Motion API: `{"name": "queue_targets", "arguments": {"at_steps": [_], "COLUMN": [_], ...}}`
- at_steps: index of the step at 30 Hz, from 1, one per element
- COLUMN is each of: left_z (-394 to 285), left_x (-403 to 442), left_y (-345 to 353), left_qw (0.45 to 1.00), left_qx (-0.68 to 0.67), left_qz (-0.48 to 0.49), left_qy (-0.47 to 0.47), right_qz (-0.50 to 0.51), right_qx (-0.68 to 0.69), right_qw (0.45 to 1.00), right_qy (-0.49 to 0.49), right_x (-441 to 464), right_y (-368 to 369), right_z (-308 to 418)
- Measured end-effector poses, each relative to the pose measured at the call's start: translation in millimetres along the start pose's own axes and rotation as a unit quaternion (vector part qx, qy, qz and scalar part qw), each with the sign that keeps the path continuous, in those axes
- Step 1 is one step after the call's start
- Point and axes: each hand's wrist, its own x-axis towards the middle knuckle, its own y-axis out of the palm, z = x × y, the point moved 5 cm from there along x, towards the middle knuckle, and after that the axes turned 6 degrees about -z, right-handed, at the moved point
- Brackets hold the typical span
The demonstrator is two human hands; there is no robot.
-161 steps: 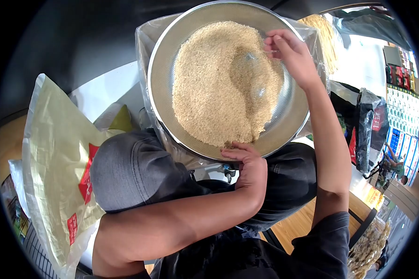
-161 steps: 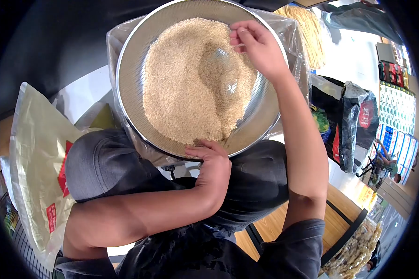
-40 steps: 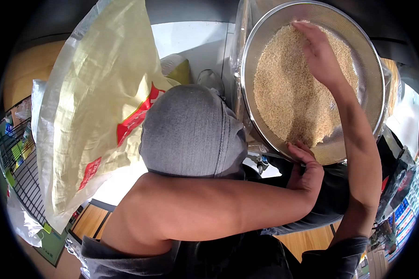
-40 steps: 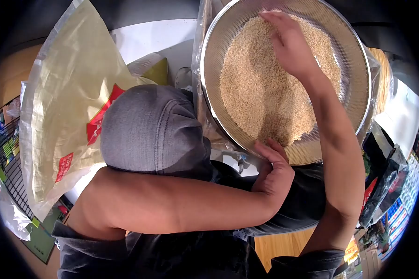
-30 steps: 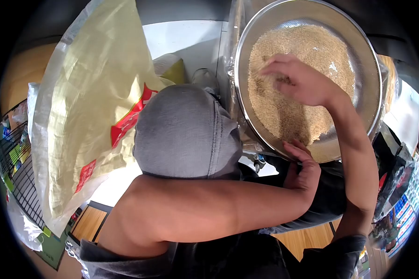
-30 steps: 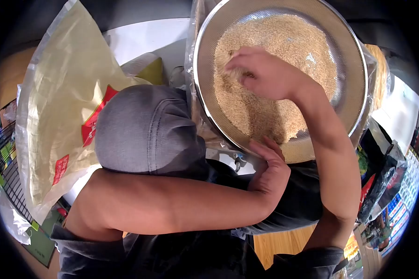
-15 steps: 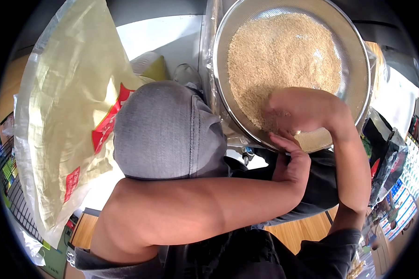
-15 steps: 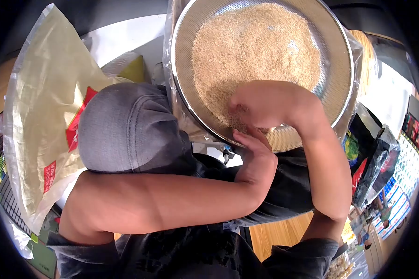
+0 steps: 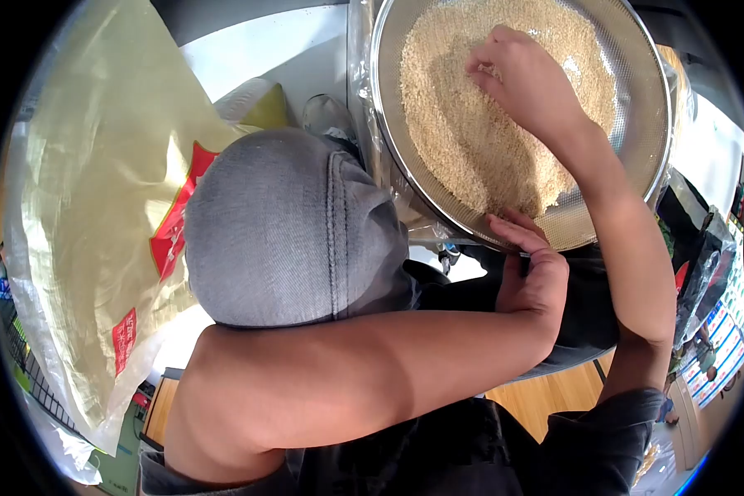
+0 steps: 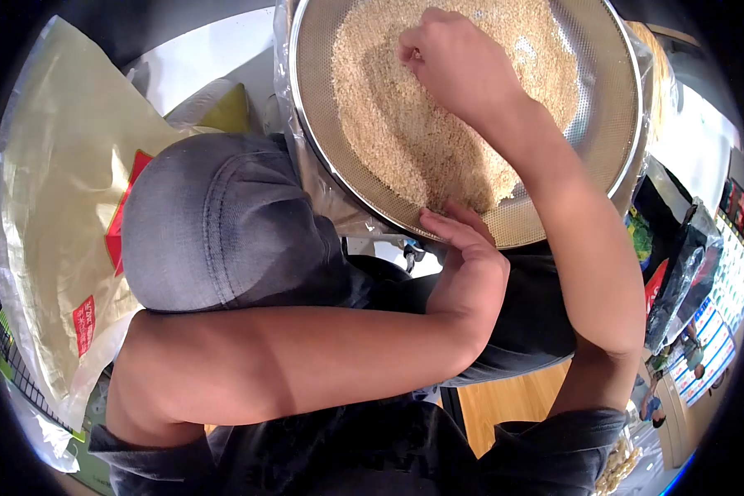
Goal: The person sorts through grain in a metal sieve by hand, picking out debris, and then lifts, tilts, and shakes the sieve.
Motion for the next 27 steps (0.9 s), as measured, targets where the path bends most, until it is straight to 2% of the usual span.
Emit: {"name": "queue_targets", "arguments": {"at_steps": [7, 9, 20, 22, 27], "left_z": [3, 1, 0, -1, -3], "left_x": [-1, -2, -1, -1, 1], "left_y": [0, 1, 0, 1, 1], "left_qw": [1.000, 0.999, 0.999, 0.999, 0.999], "left_qx": [0.009, 0.050, 0.036, 0.035, 0.034], "left_qz": [0.008, -0.010, -0.004, -0.002, -0.007], "left_qy": [0.003, 0.007, 0.008, 0.010, 0.010], "right_qz": [0.018, 0.013, 0.018, -0.011, 0.040], "right_qx": [0.045, 0.048, 0.060, 0.059, 0.041], "right_qw": [0.999, 0.999, 0.998, 0.997, 0.998], "right_qy": [0.003, -0.004, 0.006, -0.040, 0.018], "right_x": [0, 0, 0, 0, 5], "right_y": [4, 6, 9, 10, 2], "right_z": [-3, -4, -4, -4, 4]}}
